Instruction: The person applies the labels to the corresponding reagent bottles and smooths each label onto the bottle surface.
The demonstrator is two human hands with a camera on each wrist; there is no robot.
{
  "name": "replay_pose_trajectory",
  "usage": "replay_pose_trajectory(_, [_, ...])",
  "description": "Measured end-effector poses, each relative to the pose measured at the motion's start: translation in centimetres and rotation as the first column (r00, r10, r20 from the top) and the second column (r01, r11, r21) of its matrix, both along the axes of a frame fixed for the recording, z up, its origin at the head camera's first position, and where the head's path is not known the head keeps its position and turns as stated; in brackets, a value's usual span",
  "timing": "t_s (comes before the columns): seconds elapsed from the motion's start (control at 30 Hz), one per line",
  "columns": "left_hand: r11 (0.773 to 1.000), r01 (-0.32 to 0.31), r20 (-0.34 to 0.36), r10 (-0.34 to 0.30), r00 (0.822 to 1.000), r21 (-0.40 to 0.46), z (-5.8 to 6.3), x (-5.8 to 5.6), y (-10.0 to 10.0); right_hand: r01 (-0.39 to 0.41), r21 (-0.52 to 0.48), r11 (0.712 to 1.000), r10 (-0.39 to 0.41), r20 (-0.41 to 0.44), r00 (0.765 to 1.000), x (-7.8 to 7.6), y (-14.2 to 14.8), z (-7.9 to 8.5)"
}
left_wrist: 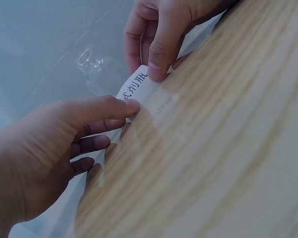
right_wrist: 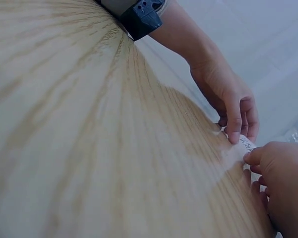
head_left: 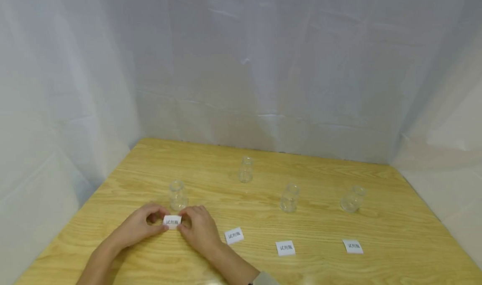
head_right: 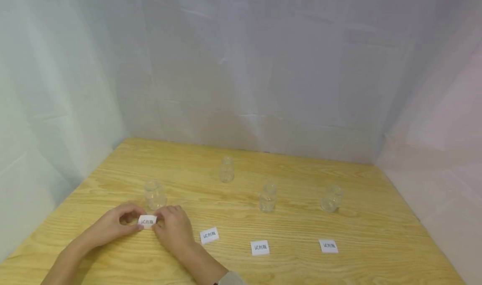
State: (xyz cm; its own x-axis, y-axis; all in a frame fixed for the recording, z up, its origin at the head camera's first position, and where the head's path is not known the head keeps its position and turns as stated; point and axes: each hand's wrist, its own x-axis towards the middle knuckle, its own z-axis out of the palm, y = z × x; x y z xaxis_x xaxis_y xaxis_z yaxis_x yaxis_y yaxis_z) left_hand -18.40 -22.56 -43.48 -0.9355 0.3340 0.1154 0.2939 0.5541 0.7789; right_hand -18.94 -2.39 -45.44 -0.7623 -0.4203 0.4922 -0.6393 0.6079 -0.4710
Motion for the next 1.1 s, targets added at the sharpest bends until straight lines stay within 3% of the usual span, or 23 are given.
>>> replay_pose_trajectory(0.2, [0.996, -0.001, 0.047, -0.003, 0.999, 0.085, 0.0, 0.0, 0.2, -0.008, -0.227, 0.974, 0.047, 0.168, 0.985, -0.1, 0.0, 0.1])
replay_pose_trajectory(0.37, [0.991, 0.009, 0.022, -0.012, 1.000, 0.136, 0.2, 0.0, 0.9, 0.013, -0.409, 0.913, 0.107, 0.269, 0.957, 0.0, 0.1, 0.5])
replay_pose_trajectory(0.5, [0.983, 0.023, 0.032, -0.029, 0.999, 0.183, 0.4, 0.1, 1.5, 0.056, -0.486, 0.872, 0.117, 0.319, 0.941, 0.1, 0.6, 0.6])
replay_pose_trajectory(0.63, [0.967, 0.048, 0.043, -0.060, 0.997, 0.252, 0.5, 0.3, 1.9, 0.073, -0.519, 0.852, 0.111, 0.314, 0.943, 0.2, 1.1, 0.8])
replay_pose_trajectory(0.87, [0.938, 0.095, -0.012, -0.097, 0.995, 0.333, 0.4, 0.6, 2.1, 0.060, -0.551, 0.832, 0.106, 0.265, 0.958, 0.4, 1.4, 1.0])
replay_pose_trajectory(1.1, [0.940, 0.101, -0.006, -0.105, 0.995, 0.327, 0.7, 0.9, 2.0, 0.036, -0.558, 0.829, 0.120, 0.240, 0.963, 0.3, 1.2, 1.1])
